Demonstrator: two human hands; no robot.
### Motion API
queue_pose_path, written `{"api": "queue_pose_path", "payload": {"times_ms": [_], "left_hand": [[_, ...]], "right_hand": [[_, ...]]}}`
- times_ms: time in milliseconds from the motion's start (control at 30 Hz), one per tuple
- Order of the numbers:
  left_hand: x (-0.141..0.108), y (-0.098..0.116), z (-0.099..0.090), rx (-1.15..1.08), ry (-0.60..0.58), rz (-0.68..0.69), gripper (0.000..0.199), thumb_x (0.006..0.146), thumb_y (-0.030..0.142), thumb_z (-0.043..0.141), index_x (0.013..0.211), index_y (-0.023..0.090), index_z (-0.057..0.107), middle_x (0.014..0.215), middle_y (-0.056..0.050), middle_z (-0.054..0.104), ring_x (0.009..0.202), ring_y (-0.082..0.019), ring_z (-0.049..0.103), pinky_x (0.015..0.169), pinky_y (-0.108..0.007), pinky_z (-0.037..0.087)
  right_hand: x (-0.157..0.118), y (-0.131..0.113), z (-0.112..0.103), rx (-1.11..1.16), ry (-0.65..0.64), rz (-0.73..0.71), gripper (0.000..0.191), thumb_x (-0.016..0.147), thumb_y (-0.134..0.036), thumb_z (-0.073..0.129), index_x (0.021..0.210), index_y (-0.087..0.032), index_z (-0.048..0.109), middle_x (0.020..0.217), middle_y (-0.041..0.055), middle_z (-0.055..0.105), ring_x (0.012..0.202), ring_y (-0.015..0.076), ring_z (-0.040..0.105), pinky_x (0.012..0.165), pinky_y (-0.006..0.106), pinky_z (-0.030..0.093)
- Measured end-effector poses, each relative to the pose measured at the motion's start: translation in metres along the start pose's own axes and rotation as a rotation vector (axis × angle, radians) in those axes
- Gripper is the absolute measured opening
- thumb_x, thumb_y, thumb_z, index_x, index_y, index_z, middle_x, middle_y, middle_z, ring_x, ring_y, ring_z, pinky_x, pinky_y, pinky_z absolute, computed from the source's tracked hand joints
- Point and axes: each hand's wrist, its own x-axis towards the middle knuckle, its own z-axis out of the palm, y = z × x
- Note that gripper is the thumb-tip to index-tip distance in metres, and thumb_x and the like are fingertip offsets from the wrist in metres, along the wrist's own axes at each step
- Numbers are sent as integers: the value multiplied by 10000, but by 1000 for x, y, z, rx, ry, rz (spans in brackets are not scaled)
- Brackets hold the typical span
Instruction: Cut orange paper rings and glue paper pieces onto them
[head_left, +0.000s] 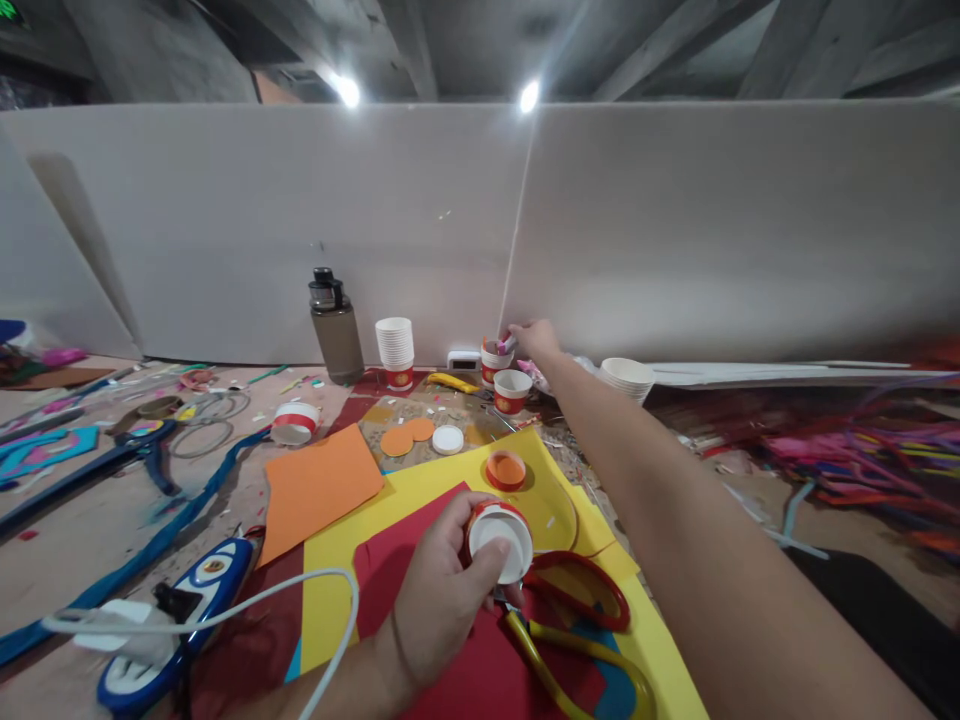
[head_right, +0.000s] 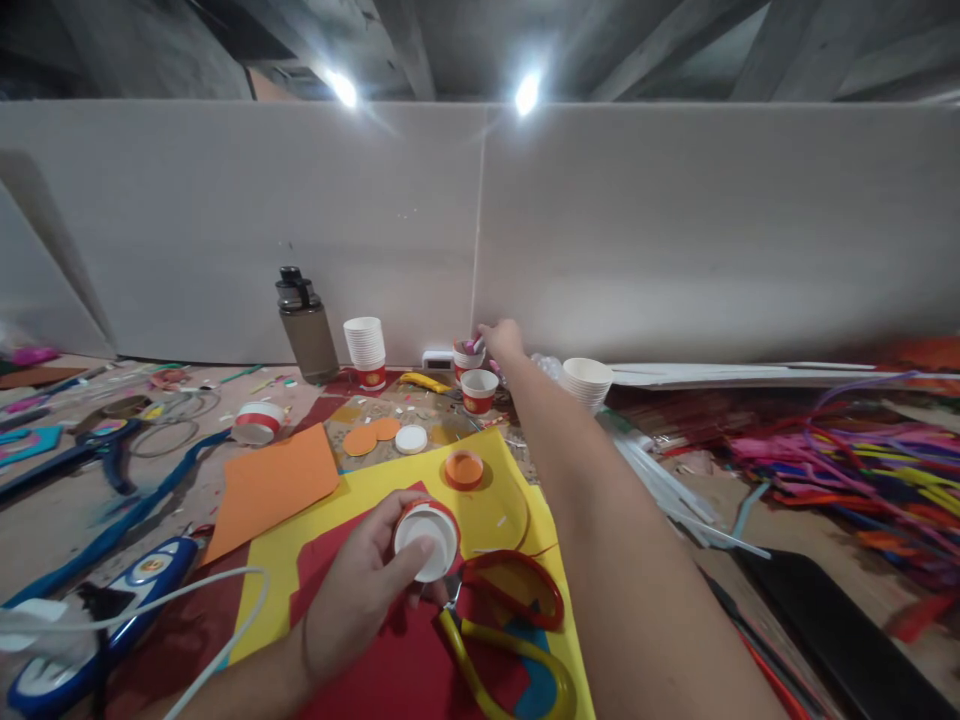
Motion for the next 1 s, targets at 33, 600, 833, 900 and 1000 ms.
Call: {"api": "queue_pose_path", "payload": {"times_ms": [33, 600, 833, 900, 1000], "left_hand": [[0, 0, 0, 3, -3, -1, 278, 808, 366, 621, 994, 185, 523, 661, -4, 640, 467, -96, 557, 425, -184, 364], [4, -8, -8, 32, 55, -35, 280, 829, 379, 618, 1019, 205, 508, 813, -30, 656, 530, -127, 618, 419, -197, 375], [6, -8, -8, -2, 55, 0, 252, 843, 338, 608, 1037, 213, 505, 857, -24, 663, 522, -111, 602, 447, -204, 393], [7, -7, -8, -30, 45, 4, 242, 843, 331, 606, 1017, 201, 499, 831, -24, 658, 528, -117, 609, 450, -202, 394], [9, -4, -9, -60, 24, 9, 228, 844, 326, 603, 982, 180, 493, 747, -15, 640, 502, -106, 585, 452, -193, 387]], "right_hand": [[2, -1, -1, -4, -1, 6, 340, 936, -352, 570, 1226, -174, 578, 1240, 94, 591, 1039, 213, 611, 873, 421, 531], [16, -9, 2, 53, 119, 69, 285, 941, -307, 565, 1138, -109, 618, 1134, 106, 632, 993, 194, 630, 840, 361, 523], [-1, -18, -17, 172, 295, -112, 157, 867, -181, 539, 863, -88, 665, 867, 125, 674, 893, 206, 646, 755, 286, 482], [-6, -23, -29, 201, 346, -175, 142, 869, -181, 522, 866, -108, 645, 875, 108, 670, 903, 196, 638, 757, 284, 491], [-20, -32, -51, 244, 379, -239, 140, 894, -184, 482, 916, -109, 598, 840, 80, 655, 828, 161, 648, 688, 255, 507]]}}
